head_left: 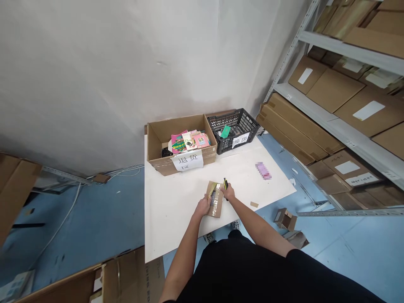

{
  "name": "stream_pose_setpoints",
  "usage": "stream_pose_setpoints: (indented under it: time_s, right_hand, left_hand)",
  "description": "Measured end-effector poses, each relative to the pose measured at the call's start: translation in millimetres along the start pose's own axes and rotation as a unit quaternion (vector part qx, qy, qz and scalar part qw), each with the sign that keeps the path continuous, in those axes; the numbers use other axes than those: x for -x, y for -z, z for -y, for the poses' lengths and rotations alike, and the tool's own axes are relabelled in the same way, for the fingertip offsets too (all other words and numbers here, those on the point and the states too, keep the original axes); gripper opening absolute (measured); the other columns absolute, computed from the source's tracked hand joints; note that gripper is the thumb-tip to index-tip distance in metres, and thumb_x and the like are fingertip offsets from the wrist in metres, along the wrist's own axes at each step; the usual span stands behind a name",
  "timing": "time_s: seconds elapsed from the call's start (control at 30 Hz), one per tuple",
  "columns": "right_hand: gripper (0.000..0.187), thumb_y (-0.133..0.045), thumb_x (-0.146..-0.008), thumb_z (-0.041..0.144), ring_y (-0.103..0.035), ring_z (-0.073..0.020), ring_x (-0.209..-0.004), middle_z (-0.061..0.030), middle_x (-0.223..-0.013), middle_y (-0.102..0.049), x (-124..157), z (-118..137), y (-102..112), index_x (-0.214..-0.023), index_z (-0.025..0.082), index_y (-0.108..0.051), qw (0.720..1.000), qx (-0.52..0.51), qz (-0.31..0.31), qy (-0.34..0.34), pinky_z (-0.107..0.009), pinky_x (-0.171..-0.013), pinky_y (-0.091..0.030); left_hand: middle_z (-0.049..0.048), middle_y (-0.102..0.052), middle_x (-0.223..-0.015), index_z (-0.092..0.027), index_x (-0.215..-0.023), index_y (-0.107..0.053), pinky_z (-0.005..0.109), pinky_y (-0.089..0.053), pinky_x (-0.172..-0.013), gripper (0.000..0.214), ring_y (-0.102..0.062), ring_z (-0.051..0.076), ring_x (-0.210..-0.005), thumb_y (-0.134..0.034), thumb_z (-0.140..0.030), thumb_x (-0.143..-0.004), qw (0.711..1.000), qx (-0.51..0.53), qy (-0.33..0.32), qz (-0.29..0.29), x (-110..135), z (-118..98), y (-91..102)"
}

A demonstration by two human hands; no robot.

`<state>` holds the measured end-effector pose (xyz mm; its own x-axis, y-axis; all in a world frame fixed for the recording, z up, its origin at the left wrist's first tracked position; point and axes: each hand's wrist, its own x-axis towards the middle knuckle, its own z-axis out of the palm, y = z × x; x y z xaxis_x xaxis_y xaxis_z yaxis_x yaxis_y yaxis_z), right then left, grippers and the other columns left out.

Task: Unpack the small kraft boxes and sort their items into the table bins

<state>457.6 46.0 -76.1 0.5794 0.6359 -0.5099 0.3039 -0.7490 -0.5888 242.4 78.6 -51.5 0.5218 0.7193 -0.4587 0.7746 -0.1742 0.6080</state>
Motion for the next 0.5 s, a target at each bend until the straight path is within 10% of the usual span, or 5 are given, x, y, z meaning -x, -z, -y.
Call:
stream_pose_setpoints:
  time_s: [0.2,0.5]
  right_hand:
    - [0.04,-0.069,-0.093,0.046,-0.074,-0.0259,-0.098,-0.0097,-0.108,-0.075,-1,0,8,-0.122,0.021,-0.058,1.0,0.001,-0.009,-0.003,-0.03,-0.078,-0.053]
    - [0.094,-0.08,-0.076,0.055,-0.073,-0.0361,-0.11,-0.0192,-0.119,-0.073,37,24,-15,-0.15,0.018,-0.036,0.993,0.102,-0.055,0.028,-0.042,-0.089,-0.053]
  left_hand:
    - [0.0172,-0.077,-0.123,-0.016,-0.131,-0.067,0.04,-0.049,-0.1,0.073,-0.07,0.031,-0.118,-0.01,-0.054,-0.108,0.997,0.069,-0.037,-0.011,10,6,-2.5]
    - [0.0224,-0.038,-0.167,-0.02,-0.17,-0.015,0.042,-0.049,-0.103,0.075,-0.064,0.035,-0.131,-0.028,-0.056,-0.106,0.997,-0.03,0.059,-0.046,11,-12,-38.6]
